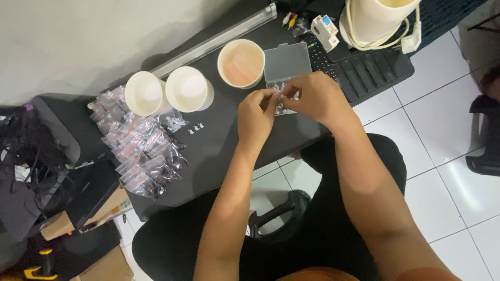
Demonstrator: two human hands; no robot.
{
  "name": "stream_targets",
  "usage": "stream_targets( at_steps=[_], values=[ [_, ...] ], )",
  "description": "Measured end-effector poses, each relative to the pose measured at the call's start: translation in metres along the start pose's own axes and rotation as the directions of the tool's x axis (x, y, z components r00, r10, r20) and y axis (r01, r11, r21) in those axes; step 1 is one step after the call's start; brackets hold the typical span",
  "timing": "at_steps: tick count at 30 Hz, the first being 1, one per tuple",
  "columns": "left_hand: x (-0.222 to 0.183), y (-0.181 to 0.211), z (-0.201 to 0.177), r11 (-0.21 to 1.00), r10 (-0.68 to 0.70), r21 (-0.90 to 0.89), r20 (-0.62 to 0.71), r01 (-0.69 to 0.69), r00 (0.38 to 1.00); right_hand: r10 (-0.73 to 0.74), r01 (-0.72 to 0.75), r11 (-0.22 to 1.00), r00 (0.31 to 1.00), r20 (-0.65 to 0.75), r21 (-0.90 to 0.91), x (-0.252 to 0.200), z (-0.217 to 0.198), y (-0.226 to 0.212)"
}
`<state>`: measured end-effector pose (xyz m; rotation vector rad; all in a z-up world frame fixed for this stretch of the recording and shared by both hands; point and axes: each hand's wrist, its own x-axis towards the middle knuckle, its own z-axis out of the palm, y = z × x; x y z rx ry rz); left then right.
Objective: The person is sorting and organizing small electronic components from plastic bags into a storage container and onto a workspace surface.
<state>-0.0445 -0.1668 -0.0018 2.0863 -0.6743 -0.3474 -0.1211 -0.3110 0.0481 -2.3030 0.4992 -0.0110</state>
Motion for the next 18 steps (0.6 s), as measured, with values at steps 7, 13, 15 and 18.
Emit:
stream_targets(
  at_steps=[7,13,15,18],
  values=[
    [-0.023,-0.012,-0.037,0.993,0.105,0.048,-0.014,-0.105,0.994,-0.125,0.118,0.989,0.989,0.081,0.086,0.013,0.026,-0.007],
    [-0.052,-0.037,-0.084,0.984,0.131,0.140,-0.160,-0.108,0.978,-0.159,0.105,0.959,0.968,0.195,0.262,0.006,0.054,-0.067],
    [-0.059,-0.039,-0.103,0.986,0.081,0.155,-0.179,-0.053,0.981,-0.199,0.146,0.955,0.961,0.190,0.259,0.008,0.068,-0.082],
    [-0.069,-0.055,-0.126,0.983,0.083,0.180,-0.215,-0.043,0.973,-0.233,0.184,0.949,0.957,0.172,0.257,0.015,0.098,-0.090]
  ],
)
